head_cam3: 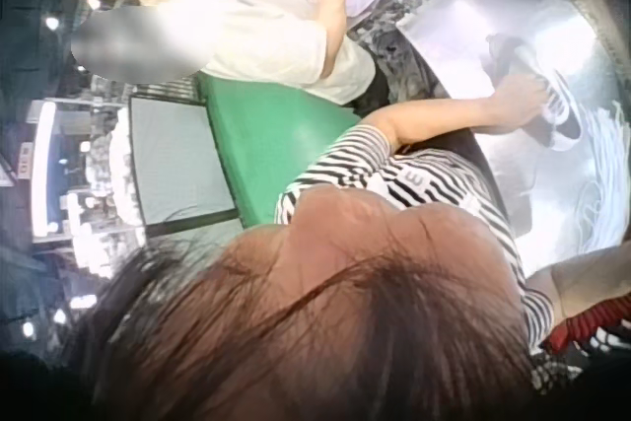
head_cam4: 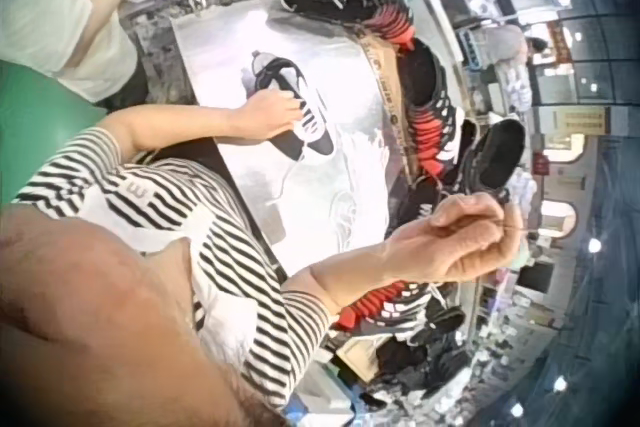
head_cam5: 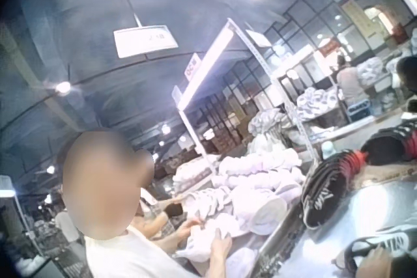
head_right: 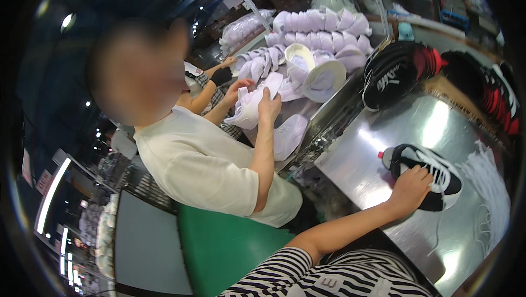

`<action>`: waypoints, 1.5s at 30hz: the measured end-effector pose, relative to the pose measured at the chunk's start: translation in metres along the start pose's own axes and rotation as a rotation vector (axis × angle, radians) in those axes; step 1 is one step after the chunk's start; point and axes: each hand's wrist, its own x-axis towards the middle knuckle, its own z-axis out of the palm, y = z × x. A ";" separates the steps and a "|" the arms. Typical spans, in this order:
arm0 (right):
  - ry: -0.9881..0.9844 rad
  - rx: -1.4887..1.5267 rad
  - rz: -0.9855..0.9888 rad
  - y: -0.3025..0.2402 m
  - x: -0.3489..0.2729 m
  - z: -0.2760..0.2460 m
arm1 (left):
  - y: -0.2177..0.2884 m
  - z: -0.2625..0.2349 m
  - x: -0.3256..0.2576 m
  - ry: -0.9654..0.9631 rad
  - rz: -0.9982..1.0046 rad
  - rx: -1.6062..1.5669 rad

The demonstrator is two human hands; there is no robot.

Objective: The person laces a black and white shoe by hand at a workbench, pulling laces through eyelets and arranging the shoe on the table.

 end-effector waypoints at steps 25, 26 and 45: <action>0.220 -0.424 0.353 0.167 -0.159 0.085 | -0.013 -0.020 -0.017 0.011 -0.112 0.116; 0.191 -0.507 0.300 0.170 -0.156 0.093 | -0.017 -0.021 -0.020 0.008 -0.116 0.133; -0.624 -0.201 0.444 0.149 -0.170 0.101 | -0.042 -0.038 -0.004 -0.253 -0.368 0.554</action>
